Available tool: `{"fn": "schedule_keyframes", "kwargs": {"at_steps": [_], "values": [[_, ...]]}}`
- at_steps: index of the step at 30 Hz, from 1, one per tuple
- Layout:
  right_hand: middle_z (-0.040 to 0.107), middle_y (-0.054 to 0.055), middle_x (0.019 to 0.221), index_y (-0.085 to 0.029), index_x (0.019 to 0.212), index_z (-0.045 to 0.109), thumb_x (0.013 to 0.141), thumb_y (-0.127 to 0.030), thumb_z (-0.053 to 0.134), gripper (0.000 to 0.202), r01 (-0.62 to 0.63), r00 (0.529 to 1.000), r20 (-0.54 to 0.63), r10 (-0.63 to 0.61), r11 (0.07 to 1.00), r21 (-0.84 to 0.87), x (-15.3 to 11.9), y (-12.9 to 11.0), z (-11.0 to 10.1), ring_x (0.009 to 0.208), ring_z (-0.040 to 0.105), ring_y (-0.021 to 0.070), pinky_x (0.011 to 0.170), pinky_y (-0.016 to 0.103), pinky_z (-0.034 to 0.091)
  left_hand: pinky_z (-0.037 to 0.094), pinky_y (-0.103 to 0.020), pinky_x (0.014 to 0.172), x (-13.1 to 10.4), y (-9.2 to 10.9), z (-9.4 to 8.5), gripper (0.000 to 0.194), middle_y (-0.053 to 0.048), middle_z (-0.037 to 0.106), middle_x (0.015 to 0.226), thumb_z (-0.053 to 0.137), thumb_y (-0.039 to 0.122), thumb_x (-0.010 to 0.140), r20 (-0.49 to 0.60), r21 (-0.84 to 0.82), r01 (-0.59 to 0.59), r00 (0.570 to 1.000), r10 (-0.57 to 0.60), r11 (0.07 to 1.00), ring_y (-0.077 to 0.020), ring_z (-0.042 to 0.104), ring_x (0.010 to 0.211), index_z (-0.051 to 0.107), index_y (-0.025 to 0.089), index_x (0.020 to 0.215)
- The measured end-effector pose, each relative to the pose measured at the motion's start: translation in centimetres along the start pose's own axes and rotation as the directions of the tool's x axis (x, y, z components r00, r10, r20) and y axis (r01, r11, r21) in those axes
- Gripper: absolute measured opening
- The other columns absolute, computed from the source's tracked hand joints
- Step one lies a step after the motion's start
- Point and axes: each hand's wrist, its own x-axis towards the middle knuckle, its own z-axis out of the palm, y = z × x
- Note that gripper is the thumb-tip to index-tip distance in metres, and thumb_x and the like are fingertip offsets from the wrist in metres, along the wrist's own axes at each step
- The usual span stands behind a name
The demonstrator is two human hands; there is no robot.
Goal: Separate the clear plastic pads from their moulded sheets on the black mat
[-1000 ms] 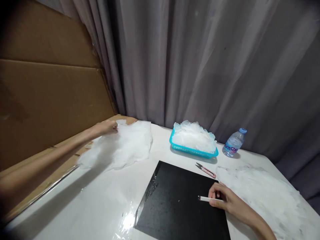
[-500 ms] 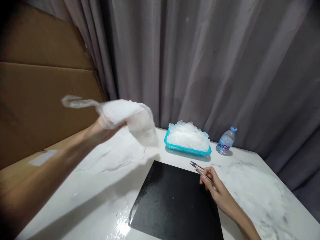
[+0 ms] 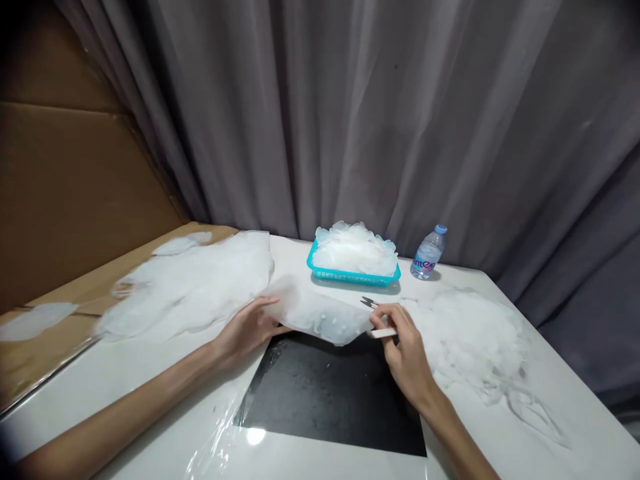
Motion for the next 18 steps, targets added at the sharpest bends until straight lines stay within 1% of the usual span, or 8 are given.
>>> {"fn": "schedule_keyframes", "kwargs": {"at_steps": [3,5,7,9,11,13,15,18], "values": [[0.07,0.009,0.107,-0.027,0.107,0.062,0.104,-0.03,0.051,0.012,0.124,0.99,0.081,-0.117,0.988,-0.088,0.1,-0.3,-1.9,0.096,0.06,0.0275,0.083,0.042,0.049,0.055,-0.035,0.082,-0.1,0.3,-2.1,0.032,-0.005,0.069,0.112,0.055,0.053,0.094,-0.056,0.158,-0.003,0.998,0.012,0.987,-0.0246,0.066,0.102,0.064,0.026,0.108],[0.07,0.009,0.107,-0.028,0.106,0.064,0.104,-0.029,0.052,0.013,0.166,0.946,0.296,-0.135,0.983,-0.08,-0.1,-1.1,-2.9,0.095,0.06,0.0271,0.082,0.042,0.049,0.051,-0.028,0.071,0.0,0.7,-3.4,0.031,-0.002,0.066,0.103,0.058,0.056,0.093,-0.069,0.255,0.004,0.998,0.014,0.967,-0.0197,0.063,0.089,0.064,0.027,0.103],[0.07,0.006,0.101,-0.028,0.102,0.068,0.103,-0.031,0.055,0.014,0.129,0.829,0.553,-0.085,0.991,-0.043,-0.6,-2.3,-3.6,0.092,0.061,0.0249,0.079,0.039,0.05,0.045,-0.025,0.061,0.1,1.2,-4.3,0.032,-0.001,0.062,0.09,0.067,0.056,0.089,-0.038,0.327,0.037,0.999,-0.026,0.944,-0.0162,0.057,0.074,0.067,0.025,0.094],[0.069,0.004,0.094,-0.028,0.096,0.07,0.102,-0.033,0.058,0.014,0.068,0.671,0.741,-0.024,0.997,-0.029,-1.1,-3.5,-3.9,0.092,0.062,0.023,0.08,0.035,0.049,0.041,-0.025,0.06,0.0,1.9,-4.8,0.03,0.0,0.061,0.084,0.078,0.05,0.081,0.011,0.397,0.055,0.998,-0.065,0.916,-0.0152,0.053,0.069,0.07,0.024,0.093],[0.068,0.002,0.091,-0.029,0.093,0.07,0.1,-0.034,0.063,0.012,0.027,0.54,0.842,0.009,0.999,-0.028,-1.5,-4.3,-3.8,0.096,0.062,0.0226,0.081,0.033,0.048,0.044,-0.027,0.069,-0.2,2.5,-4.9,0.032,-0.001,0.063,0.09,0.083,0.045,0.078,0.084,0.506,0.0,0.995,-0.049,0.863,-0.0176,0.056,0.078,0.069,0.025,0.099],[0.067,0.001,0.093,-0.028,0.092,0.07,0.097,-0.039,0.067,0.013,-0.024,0.476,0.879,0.038,0.999,-0.03,-1.7,-4.4,-3.4,0.098,0.062,0.0222,0.082,0.031,0.048,0.047,-0.032,0.08,-0.5,2.8,-4.8,0.029,-0.003,0.064,0.098,0.076,0.048,0.085,0.182,0.64,-0.098,0.983,-0.026,0.762,-0.0208,0.059,0.088,0.067,0.026,0.102],[0.067,0.001,0.096,-0.028,0.093,0.069,0.097,-0.046,0.066,0.019,-0.081,0.517,0.851,0.093,0.995,-0.06,-1.8,-3.5,-3.1,0.096,0.063,0.0215,0.081,0.031,0.048,0.048,-0.036,0.087,-0.8,3.0,-4.7,0.03,-0.005,0.062,0.106,0.062,0.055,0.094,0.24,0.757,-0.168,0.97,-0.03,0.632,-0.0241,0.06,0.096,0.067,0.026,0.099],[0.065,0.004,0.1,-0.026,0.095,0.064,0.102,-0.049,0.057,0.025,-0.079,0.716,0.665,0.211,0.972,-0.223,-2.0,-1.2,-2.9,0.096,0.061,0.0244,0.083,0.035,0.048,0.049,-0.04,0.094,-1.2,2.6,-4.6,0.038,-0.008,0.059,0.123,0.061,0.062,0.092,0.204,0.873,-0.161,0.978,-0.045,0.46,-0.0295,0.059,0.111,0.071,0.026,0.086]]}}
